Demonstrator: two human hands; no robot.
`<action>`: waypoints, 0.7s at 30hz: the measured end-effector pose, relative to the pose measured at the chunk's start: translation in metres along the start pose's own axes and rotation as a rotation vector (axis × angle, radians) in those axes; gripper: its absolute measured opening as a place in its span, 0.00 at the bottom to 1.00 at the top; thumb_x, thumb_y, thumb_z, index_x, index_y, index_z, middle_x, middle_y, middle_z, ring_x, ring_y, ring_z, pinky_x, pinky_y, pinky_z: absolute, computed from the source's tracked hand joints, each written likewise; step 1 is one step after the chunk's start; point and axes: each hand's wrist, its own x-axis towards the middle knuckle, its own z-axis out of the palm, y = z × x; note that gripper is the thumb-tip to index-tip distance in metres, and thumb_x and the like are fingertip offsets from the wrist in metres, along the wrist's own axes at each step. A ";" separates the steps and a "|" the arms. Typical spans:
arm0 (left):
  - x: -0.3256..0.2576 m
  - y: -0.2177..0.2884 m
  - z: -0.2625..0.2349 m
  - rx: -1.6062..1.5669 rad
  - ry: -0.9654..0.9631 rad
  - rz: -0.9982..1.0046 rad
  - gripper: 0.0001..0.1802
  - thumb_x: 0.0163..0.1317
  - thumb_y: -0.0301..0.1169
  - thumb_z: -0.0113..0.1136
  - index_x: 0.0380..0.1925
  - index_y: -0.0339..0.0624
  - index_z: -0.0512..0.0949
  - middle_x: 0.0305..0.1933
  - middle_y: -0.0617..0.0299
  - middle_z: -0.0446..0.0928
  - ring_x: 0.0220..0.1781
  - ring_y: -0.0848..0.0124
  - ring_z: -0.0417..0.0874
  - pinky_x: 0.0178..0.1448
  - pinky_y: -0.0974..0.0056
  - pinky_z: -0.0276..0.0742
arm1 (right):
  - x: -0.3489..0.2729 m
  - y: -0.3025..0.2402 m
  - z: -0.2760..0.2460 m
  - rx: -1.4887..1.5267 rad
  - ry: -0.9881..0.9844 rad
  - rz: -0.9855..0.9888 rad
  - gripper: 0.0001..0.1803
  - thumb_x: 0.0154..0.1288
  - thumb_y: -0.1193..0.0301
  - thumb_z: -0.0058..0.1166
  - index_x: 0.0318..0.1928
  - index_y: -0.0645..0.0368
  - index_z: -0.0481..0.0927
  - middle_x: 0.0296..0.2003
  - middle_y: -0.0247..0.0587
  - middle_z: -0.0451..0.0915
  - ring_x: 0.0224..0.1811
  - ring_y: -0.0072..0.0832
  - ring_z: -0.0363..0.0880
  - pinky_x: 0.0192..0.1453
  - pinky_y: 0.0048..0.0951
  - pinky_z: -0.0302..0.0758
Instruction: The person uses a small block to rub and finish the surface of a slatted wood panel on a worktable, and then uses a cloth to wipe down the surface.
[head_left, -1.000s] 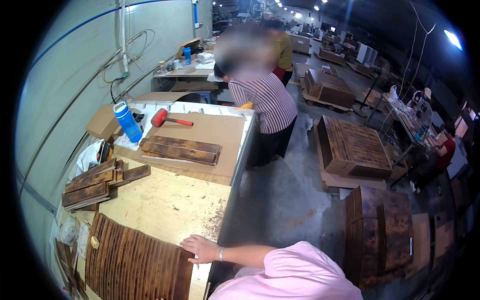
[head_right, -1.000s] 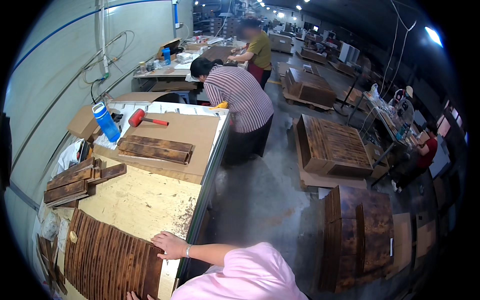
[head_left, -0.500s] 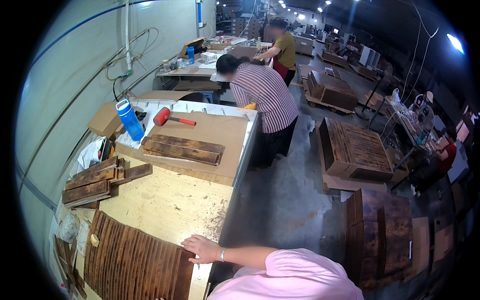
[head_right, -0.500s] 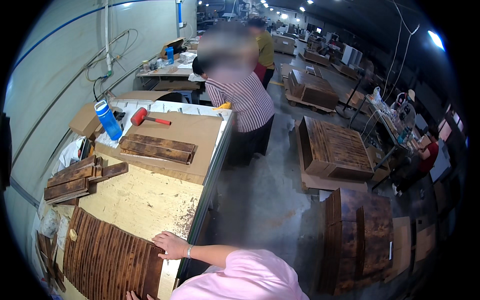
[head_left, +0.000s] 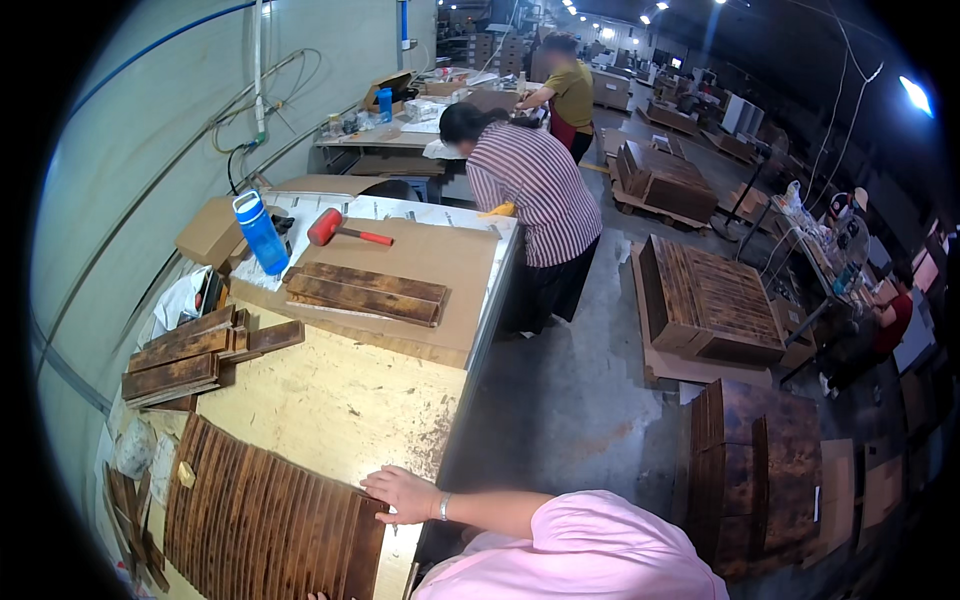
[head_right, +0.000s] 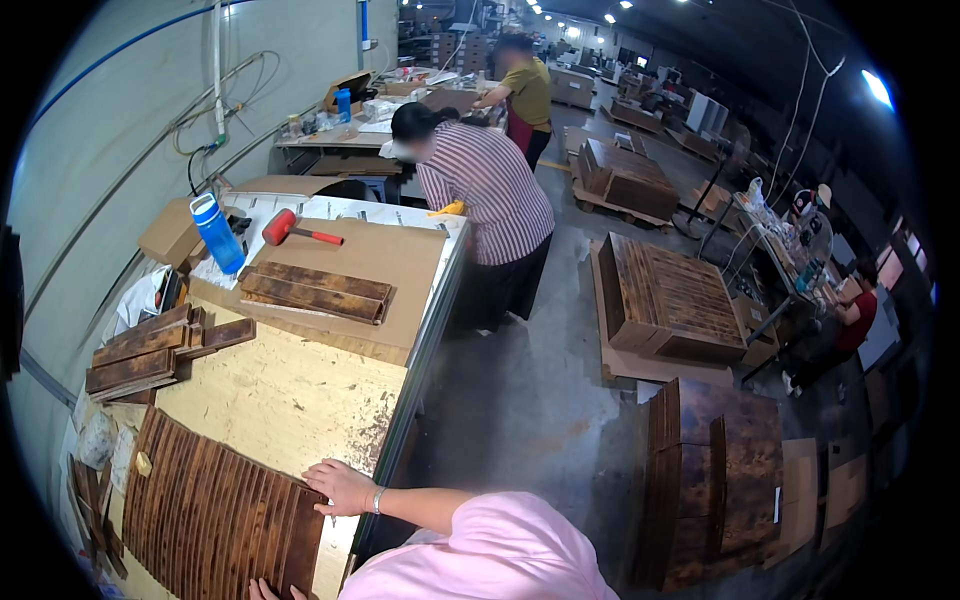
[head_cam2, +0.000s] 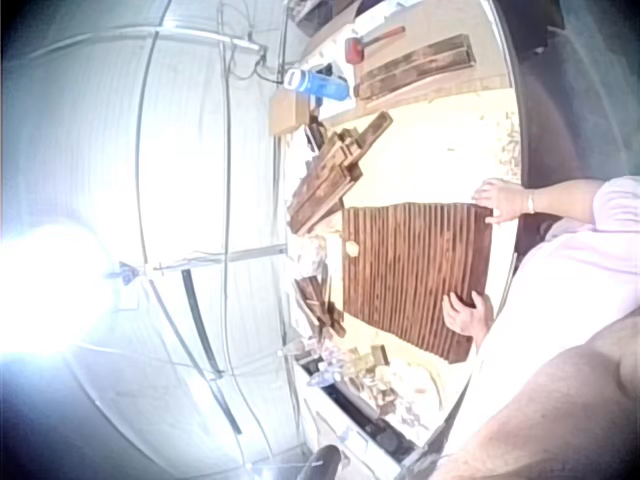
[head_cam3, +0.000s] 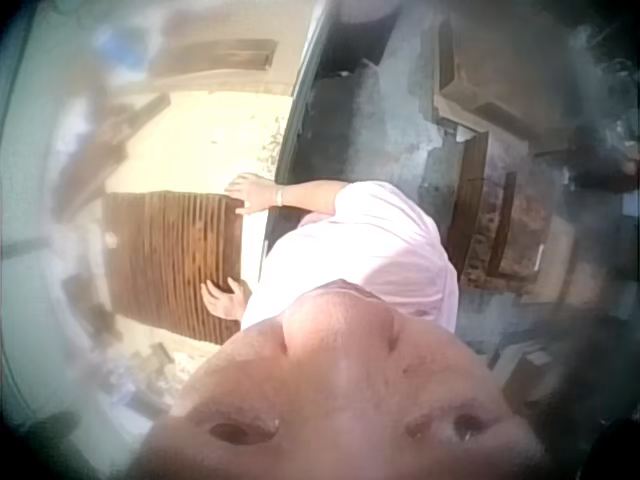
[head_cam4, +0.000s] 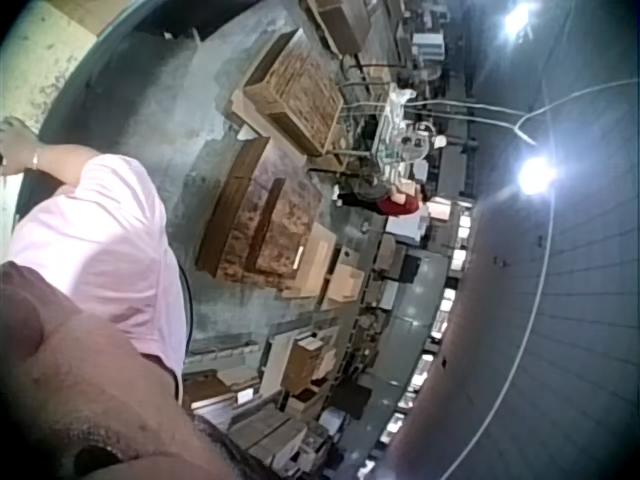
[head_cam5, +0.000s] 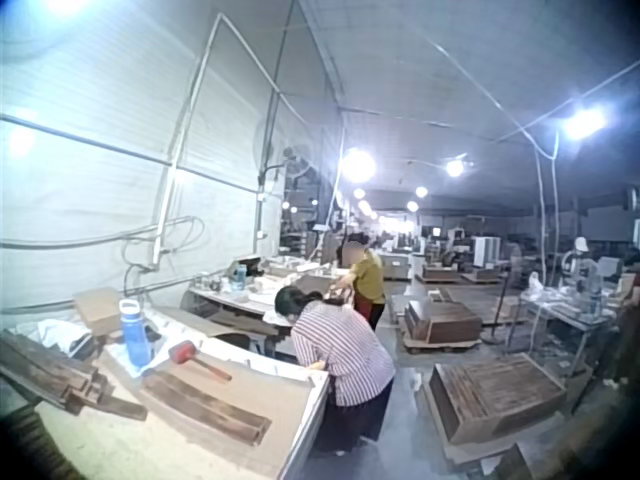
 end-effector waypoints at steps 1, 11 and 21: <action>-0.001 -0.002 0.003 0.003 0.001 0.002 0.32 0.67 0.53 0.60 0.60 0.40 0.78 0.64 0.50 0.78 0.64 0.51 0.79 0.66 0.48 0.75 | 0.000 0.000 0.000 0.000 -0.005 0.002 0.30 0.66 0.53 0.59 0.57 0.66 0.79 0.66 0.48 0.74 0.70 0.39 0.69 0.77 0.42 0.62; -0.003 -0.002 0.004 -0.001 -0.009 -0.008 0.32 0.67 0.53 0.59 0.61 0.40 0.77 0.65 0.49 0.77 0.66 0.51 0.78 0.66 0.47 0.74 | 0.000 -0.003 -0.005 0.013 -0.018 0.021 0.31 0.67 0.52 0.56 0.57 0.67 0.80 0.66 0.48 0.75 0.71 0.38 0.69 0.79 0.41 0.59; -0.004 -0.005 0.005 0.013 -0.032 0.006 0.33 0.67 0.54 0.59 0.61 0.40 0.77 0.65 0.49 0.77 0.66 0.51 0.78 0.66 0.47 0.74 | 0.000 -0.002 -0.002 0.003 -0.021 0.024 0.30 0.67 0.52 0.56 0.56 0.67 0.80 0.67 0.48 0.74 0.71 0.38 0.68 0.79 0.41 0.58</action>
